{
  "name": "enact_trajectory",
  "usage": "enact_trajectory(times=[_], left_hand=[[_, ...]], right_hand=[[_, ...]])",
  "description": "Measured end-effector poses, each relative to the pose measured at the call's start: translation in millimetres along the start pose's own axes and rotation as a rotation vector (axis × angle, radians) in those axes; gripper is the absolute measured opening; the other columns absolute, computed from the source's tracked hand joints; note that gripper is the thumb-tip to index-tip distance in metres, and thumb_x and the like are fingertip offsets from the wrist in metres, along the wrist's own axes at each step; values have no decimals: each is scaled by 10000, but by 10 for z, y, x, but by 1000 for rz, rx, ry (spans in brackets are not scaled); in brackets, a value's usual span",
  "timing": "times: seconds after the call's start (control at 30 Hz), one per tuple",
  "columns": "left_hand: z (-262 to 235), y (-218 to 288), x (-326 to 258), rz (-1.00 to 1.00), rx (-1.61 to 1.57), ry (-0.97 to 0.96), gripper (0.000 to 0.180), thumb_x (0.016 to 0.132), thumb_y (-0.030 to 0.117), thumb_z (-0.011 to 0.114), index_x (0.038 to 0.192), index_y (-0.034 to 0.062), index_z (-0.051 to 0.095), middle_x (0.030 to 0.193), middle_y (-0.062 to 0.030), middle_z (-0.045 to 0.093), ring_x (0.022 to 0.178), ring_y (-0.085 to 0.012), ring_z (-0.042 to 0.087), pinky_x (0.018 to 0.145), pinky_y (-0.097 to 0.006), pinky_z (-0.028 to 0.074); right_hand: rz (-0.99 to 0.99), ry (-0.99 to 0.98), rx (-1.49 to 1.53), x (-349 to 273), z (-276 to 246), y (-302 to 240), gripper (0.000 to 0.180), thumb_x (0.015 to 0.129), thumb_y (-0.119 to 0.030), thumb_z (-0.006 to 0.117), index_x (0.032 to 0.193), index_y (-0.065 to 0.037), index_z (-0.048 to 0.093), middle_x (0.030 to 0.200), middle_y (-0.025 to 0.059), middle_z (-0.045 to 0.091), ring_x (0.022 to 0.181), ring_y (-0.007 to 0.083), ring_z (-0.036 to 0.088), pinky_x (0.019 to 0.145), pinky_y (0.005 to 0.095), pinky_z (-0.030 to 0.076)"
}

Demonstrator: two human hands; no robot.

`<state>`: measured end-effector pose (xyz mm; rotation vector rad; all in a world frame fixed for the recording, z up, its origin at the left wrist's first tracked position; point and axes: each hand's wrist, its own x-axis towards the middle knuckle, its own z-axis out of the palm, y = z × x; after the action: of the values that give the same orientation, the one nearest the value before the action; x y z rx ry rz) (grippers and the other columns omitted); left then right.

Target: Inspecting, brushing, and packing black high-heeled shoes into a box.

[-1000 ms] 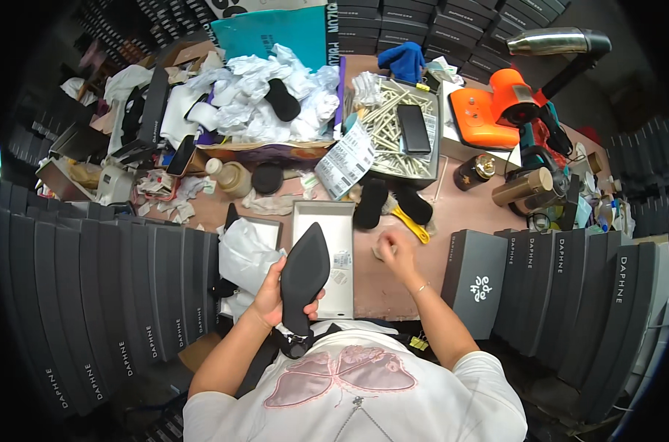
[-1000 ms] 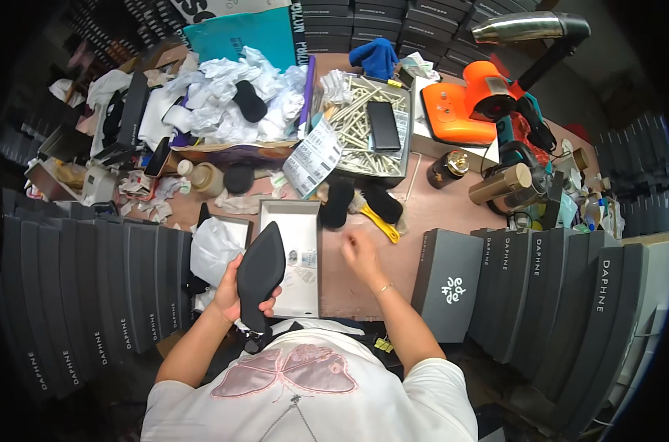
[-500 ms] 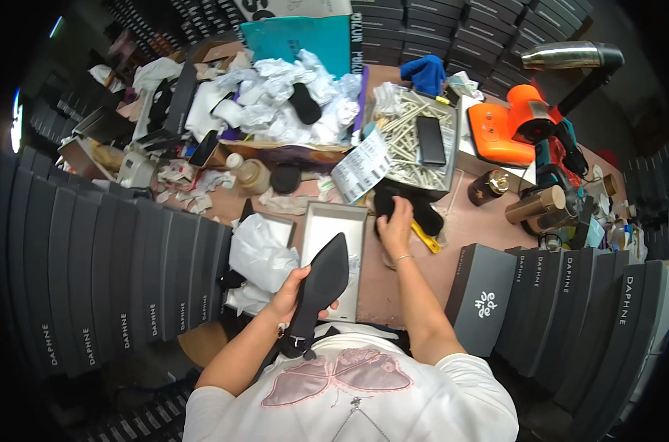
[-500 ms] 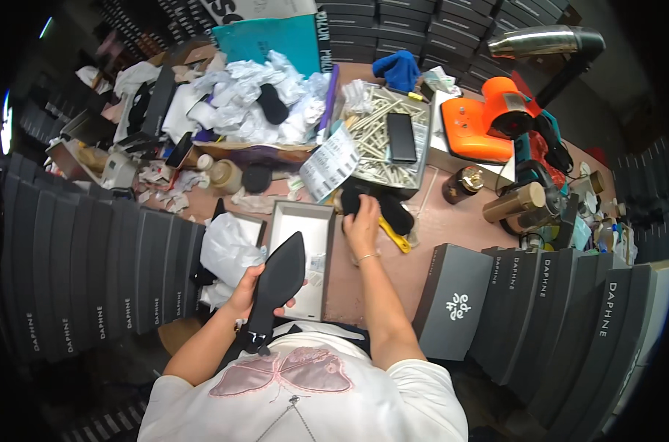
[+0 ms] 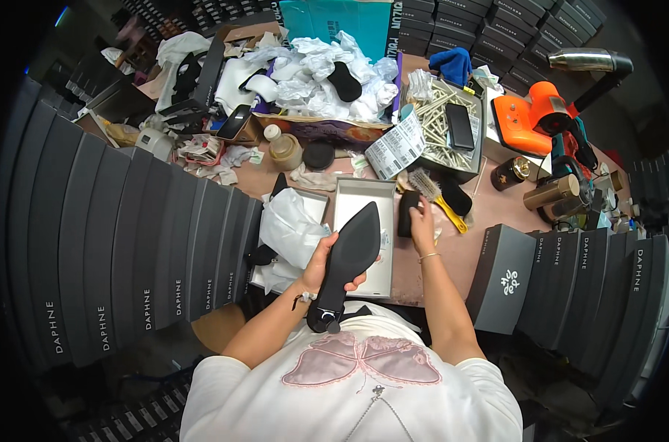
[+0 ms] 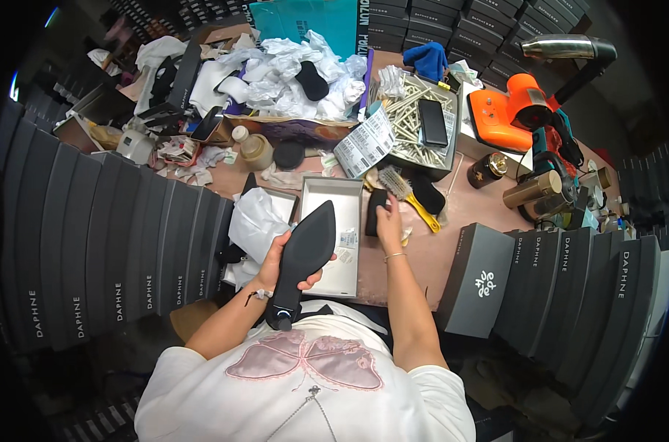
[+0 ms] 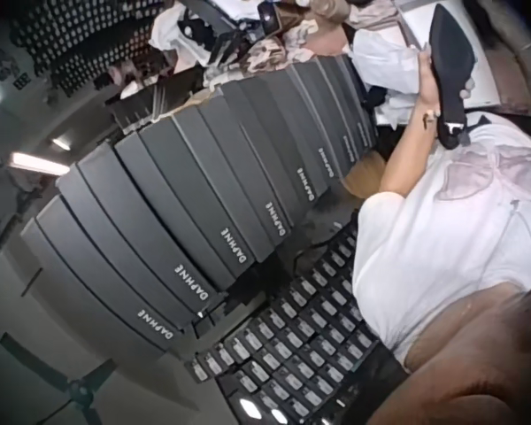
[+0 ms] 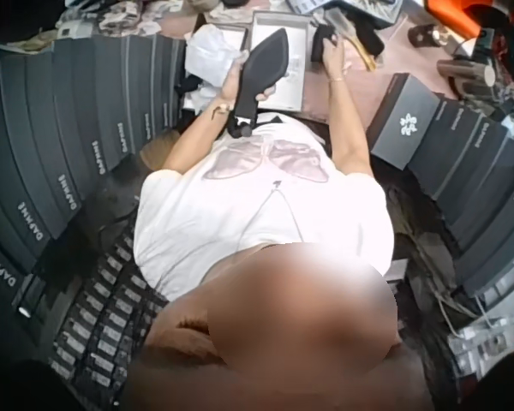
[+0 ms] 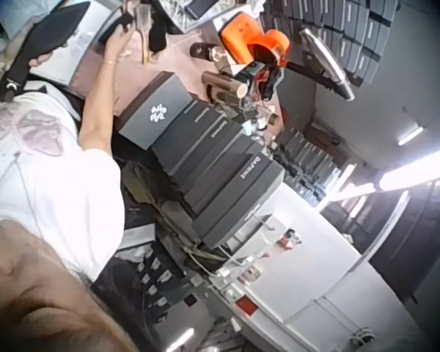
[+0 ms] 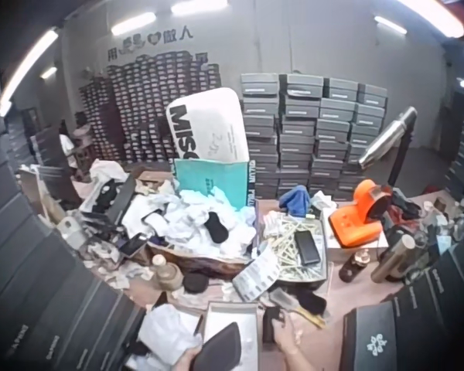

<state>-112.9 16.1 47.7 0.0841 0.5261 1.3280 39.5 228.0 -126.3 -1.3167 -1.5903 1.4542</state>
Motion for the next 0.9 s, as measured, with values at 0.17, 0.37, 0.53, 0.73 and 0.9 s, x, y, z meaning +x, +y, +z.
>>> enact_trajectory(times=[0.17, 0.37, 0.53, 0.73, 0.9], left_hand=[[23, 32, -138, -26, -96, 183, 692, 938, 575, 300, 1339, 19, 397, 1187, -203, 541, 615, -190, 532, 426, -248, 440], [94, 75, -140, -162, 200, -113, 742, 905, 661, 272, 1270, 45, 463, 959, -157, 599, 579, -179, 543, 428, -272, 443], [197, 85, -93, -195, 100, 199, 712, 919, 637, 272, 1165, 17, 522, 921, -133, 612, 568, -185, 556, 459, -261, 451], [-87, -6, -290, -92, 392, 115, 731, 911, 646, 266, 1139, -1, 520, 880, -142, 616, 571, -191, 576, 445, -273, 453], [114, 79, -311, -68, 190, 8, 720, 906, 628, 291, 1216, 8, 483, 1010, -170, 598, 534, -194, 565, 423, -258, 453]], right_hand=[[-909, -240, -370, -1091, -138, -1870, 470, 775, -76, 594, 1241, -130, 574, 1063, 96, 574, 800, 221, 573, 799, 361, 466], [-1048, -180, -611, -733, -449, -2188, 314, 729, -11, 638, 1029, -102, 648, 902, 95, 595, 772, 248, 572, 648, 323, 444], [-1067, -303, -754, -974, -310, -2057, 261, 808, -78, 561, 1055, -75, 644, 909, 102, 602, 815, 215, 576, 721, 328, 468], [-1230, -383, -473, -1497, -91, -2521, 282, 753, -33, 635, 1034, -57, 651, 882, 91, 605, 738, 250, 597, 615, 353, 472], [-887, 18, -711, -714, -407, -1964, 434, 682, 13, 603, 1115, -23, 605, 1006, 159, 577, 881, 315, 572, 760, 413, 461]])
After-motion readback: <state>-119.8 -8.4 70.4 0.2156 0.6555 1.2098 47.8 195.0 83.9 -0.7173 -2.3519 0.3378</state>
